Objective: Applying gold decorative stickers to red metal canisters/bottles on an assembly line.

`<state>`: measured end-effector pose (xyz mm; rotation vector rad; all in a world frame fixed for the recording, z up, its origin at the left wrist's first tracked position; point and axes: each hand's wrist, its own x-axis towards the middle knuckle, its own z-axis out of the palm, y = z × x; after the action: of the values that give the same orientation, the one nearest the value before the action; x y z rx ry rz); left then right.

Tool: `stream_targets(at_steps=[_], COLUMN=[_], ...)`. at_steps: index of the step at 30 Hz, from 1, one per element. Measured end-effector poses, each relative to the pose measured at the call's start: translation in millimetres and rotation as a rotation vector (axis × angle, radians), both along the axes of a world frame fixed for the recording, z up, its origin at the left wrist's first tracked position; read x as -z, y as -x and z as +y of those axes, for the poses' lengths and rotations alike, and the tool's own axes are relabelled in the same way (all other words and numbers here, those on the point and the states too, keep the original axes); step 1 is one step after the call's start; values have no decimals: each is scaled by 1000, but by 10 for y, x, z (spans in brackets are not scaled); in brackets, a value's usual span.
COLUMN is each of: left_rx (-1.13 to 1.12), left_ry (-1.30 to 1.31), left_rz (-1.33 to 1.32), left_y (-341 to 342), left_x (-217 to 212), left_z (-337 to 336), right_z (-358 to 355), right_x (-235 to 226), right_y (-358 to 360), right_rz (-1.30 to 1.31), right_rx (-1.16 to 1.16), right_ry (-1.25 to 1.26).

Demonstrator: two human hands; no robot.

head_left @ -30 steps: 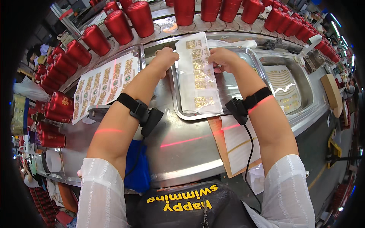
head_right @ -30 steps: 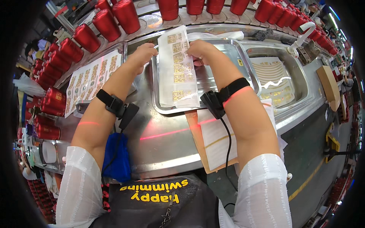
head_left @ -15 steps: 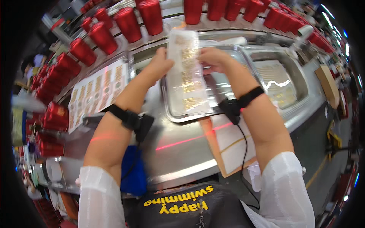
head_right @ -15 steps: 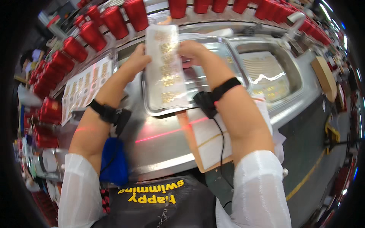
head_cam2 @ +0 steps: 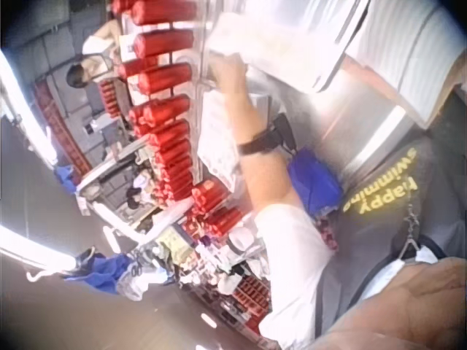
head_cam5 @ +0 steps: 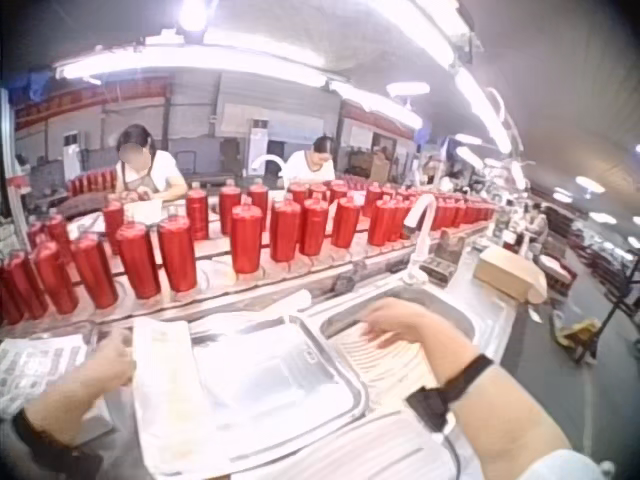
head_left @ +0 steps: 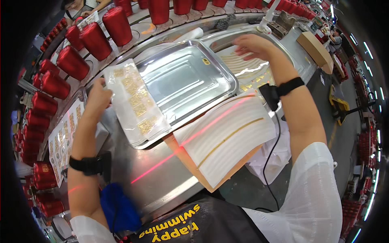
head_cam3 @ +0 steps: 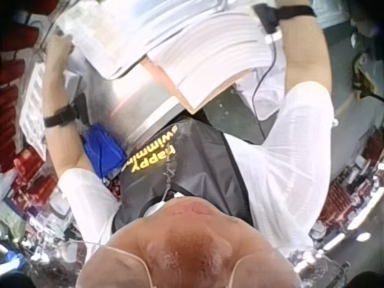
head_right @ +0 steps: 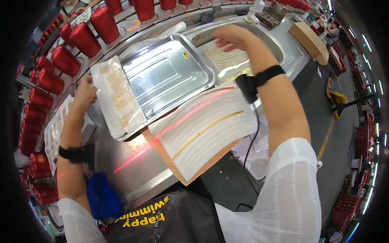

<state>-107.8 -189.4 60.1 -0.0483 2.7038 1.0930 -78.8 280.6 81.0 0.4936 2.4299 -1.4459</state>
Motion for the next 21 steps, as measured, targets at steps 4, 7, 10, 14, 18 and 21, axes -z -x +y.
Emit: stream_targets(at_steps=[4,7,10,14,18,21], left_rx=[159,120,281,388,478,516], left_ry=[113,-87,-141,-367,-341,-276], left_rz=[428,141,94,-314,-177,10], left_y=[-64,-481,-835,-1413,-1746,-1836], left_x=[19,-447,-561,-443,-22,104], left_z=[-357,-105,-58,209,380,582], right_z=[894,1136,830,223,-148,-202], right_x=[178,276,201,206,282,528], right_y=[-315,-601,-830,-1296,-1575,-1723], right_rz=[-83,-155,-73,-51,-69,419], right_rx=[274,368,274,-14,-145,-127], right_ry=[-46,-24,-28,-297,-292,-557])
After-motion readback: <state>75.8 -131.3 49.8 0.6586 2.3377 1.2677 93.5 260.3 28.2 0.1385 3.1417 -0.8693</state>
